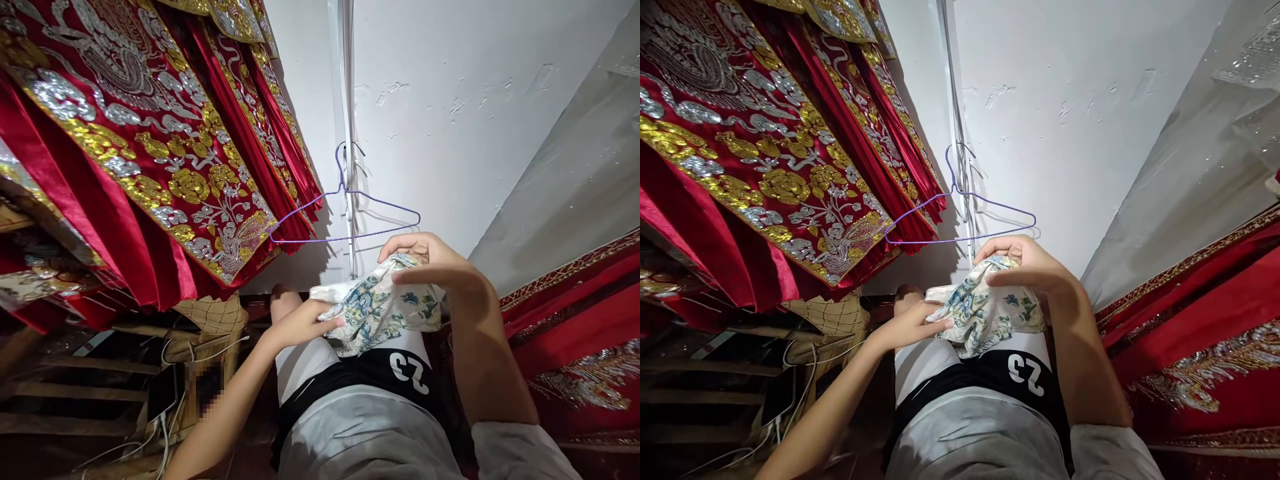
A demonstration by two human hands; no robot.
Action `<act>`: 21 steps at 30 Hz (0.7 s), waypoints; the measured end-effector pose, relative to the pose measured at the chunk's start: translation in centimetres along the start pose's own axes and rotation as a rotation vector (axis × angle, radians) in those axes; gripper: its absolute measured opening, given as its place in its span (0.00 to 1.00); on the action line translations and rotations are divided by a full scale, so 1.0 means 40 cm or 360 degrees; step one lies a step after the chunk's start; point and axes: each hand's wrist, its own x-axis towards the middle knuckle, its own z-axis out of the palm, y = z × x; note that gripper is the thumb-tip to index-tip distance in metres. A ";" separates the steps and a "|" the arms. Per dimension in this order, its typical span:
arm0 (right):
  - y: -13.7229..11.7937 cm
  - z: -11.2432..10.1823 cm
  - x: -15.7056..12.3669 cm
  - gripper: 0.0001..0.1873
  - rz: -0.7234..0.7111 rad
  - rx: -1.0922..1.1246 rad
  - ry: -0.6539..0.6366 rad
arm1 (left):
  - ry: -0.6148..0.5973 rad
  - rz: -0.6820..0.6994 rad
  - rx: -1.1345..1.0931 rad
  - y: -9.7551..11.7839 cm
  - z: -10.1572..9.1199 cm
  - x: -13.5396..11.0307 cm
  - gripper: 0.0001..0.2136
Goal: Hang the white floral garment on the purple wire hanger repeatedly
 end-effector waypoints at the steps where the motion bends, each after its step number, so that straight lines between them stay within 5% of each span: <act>1: 0.005 -0.006 0.009 0.13 -0.0064 -0.0125 0.0105 | 0.0049 -0.0075 0.0103 -0.005 -0.013 -0.020 0.17; 6: 0.128 -0.013 0.147 0.19 -0.0325 -0.0394 0.0651 | 0.0285 -0.0456 0.0483 -0.024 -0.080 -0.097 0.07; 11: 0.250 -0.001 0.265 0.24 -0.0265 -0.0554 0.0577 | 0.0440 -0.0602 0.0806 -0.049 -0.111 -0.097 0.09; 16: 0.253 -0.036 0.212 0.17 -0.0310 -0.0731 0.0436 | 0.0539 -0.0611 0.0848 -0.094 -0.163 -0.057 0.08; 21: 0.205 -0.055 0.143 0.13 -0.0273 -0.0705 0.0367 | 0.0824 -0.0086 0.0754 -0.065 -0.226 -0.009 0.09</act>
